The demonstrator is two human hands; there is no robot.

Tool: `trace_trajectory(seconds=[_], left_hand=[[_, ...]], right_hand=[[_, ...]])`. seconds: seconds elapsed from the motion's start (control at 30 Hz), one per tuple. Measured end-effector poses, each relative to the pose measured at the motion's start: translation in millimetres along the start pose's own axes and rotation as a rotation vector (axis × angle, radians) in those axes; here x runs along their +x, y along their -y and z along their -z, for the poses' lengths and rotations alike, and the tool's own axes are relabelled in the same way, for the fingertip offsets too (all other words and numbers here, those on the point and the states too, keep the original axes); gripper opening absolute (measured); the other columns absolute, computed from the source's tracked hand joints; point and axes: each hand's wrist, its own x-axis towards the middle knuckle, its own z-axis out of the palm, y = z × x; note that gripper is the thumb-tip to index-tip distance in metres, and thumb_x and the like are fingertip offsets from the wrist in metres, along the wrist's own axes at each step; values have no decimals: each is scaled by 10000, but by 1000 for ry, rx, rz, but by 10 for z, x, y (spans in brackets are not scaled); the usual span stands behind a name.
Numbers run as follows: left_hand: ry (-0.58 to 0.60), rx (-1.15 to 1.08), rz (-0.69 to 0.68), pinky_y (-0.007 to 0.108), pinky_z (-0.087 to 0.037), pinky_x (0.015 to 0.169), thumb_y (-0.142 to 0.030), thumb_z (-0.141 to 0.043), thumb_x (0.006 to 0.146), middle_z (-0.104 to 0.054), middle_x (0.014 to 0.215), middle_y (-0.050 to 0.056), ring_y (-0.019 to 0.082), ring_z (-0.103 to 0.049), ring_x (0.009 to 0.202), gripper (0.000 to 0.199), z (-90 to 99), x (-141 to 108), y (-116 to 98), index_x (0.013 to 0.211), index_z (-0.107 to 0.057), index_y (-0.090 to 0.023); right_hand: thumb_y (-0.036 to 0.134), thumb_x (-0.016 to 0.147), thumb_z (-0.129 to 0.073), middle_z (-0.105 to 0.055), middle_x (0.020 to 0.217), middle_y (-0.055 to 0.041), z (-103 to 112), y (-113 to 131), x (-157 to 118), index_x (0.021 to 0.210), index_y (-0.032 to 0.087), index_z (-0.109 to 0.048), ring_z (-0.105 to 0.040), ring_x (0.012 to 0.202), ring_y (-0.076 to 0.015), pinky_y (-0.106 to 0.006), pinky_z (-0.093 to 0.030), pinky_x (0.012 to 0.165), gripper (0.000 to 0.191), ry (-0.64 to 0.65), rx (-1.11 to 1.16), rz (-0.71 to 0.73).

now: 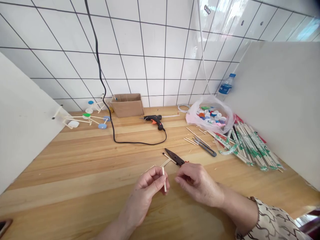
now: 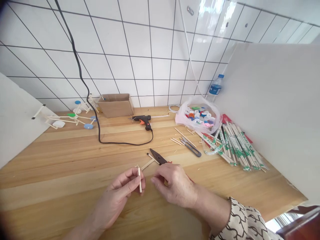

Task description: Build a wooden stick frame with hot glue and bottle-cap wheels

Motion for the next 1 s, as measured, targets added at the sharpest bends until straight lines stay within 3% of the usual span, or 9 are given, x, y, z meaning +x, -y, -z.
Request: trace_trajectory(seconds=[0.33,0.5,0.83,1.0], left_hand=[[-53,55,24,231,-375,570,-467,-683,754,-506,614,-19,110,-428,583,320,-20,-14,-24,686,-600,-166],[-67,41,25,227,-363,562,-475,-701,731,-487,589,-22,111,-422,584,345,-22,-11,-37,629,-583,-167],[-71,39,46,223,-353,540,-491,-728,688,-496,575,-25,103,-411,559,356,-39,-25,-29,644,-597,-163],[-46,97,34,224,-347,537,-485,-701,717,-484,581,-27,108,-408,565,341,-23,-37,17,679,-600,-162]], right_hand=[[195,855,-507,-578,609,-24,118,-30,47,687,185,-556,-503,564,-136,-243,-374,549,175,-40,-175,-9],[232,860,-505,-602,612,-22,239,-139,100,639,194,-553,-526,570,-139,-244,-380,556,228,-122,-285,-170],[323,809,-497,-586,536,-14,620,-660,145,640,191,-578,-499,487,-141,-249,-349,503,230,-366,-396,-456],[298,785,-494,-631,587,-31,770,-956,72,695,178,-619,-535,521,-156,-256,-368,525,195,-415,-462,-575]])
